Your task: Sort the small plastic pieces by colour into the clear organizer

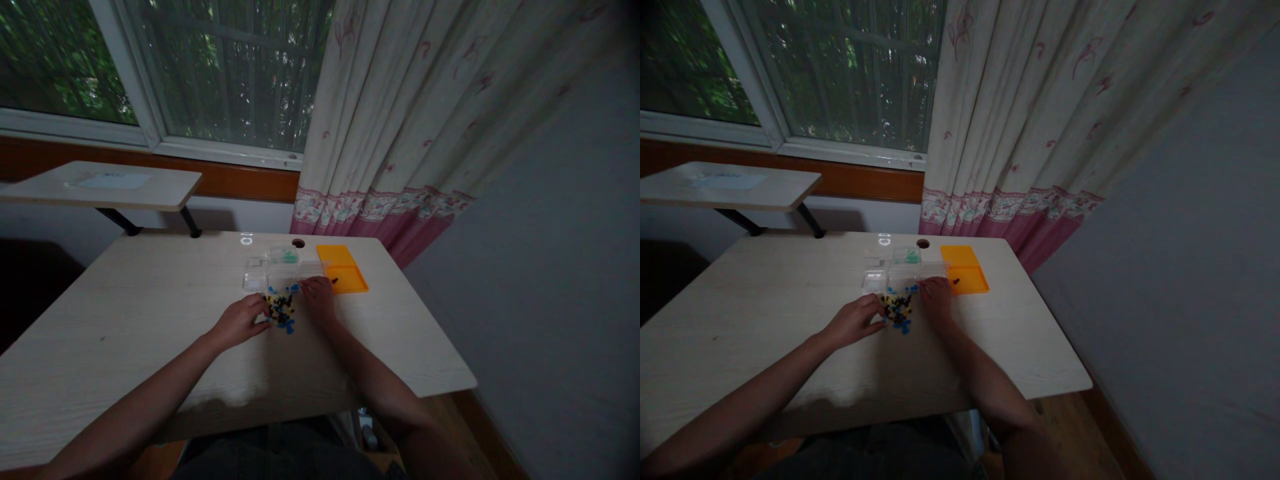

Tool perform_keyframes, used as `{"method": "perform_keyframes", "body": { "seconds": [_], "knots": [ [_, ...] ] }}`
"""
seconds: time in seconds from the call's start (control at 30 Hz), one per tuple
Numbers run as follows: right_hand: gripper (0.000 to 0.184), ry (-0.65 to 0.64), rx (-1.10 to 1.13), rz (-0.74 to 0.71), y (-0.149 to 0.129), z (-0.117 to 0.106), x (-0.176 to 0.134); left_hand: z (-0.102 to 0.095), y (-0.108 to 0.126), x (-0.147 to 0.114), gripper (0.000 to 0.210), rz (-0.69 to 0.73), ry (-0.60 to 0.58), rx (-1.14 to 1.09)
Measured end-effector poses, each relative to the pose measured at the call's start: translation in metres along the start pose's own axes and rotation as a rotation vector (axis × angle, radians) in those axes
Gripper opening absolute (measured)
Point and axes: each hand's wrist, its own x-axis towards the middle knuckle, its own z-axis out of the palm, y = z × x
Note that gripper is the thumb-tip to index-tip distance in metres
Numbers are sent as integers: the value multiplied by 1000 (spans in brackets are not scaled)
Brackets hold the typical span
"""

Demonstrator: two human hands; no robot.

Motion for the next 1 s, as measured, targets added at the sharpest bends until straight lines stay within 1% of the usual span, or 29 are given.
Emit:
{"method": "perform_keyframes", "body": {
  "seconds": [0.27,0.57,0.77,1.0],
  "knots": [
    [22,8,2,-3,-2,0,1,3,-2,1,10,18,9,45],
    [21,9,11,-6,1,2,0,3,1,3,13,31,3,29],
    [24,9,13,-12,0,2,0,8,-1,3,18,35,2,99],
    [21,9,23,1,-2,1,0,6,3,3,18,29,-17,120]
  ]
}}
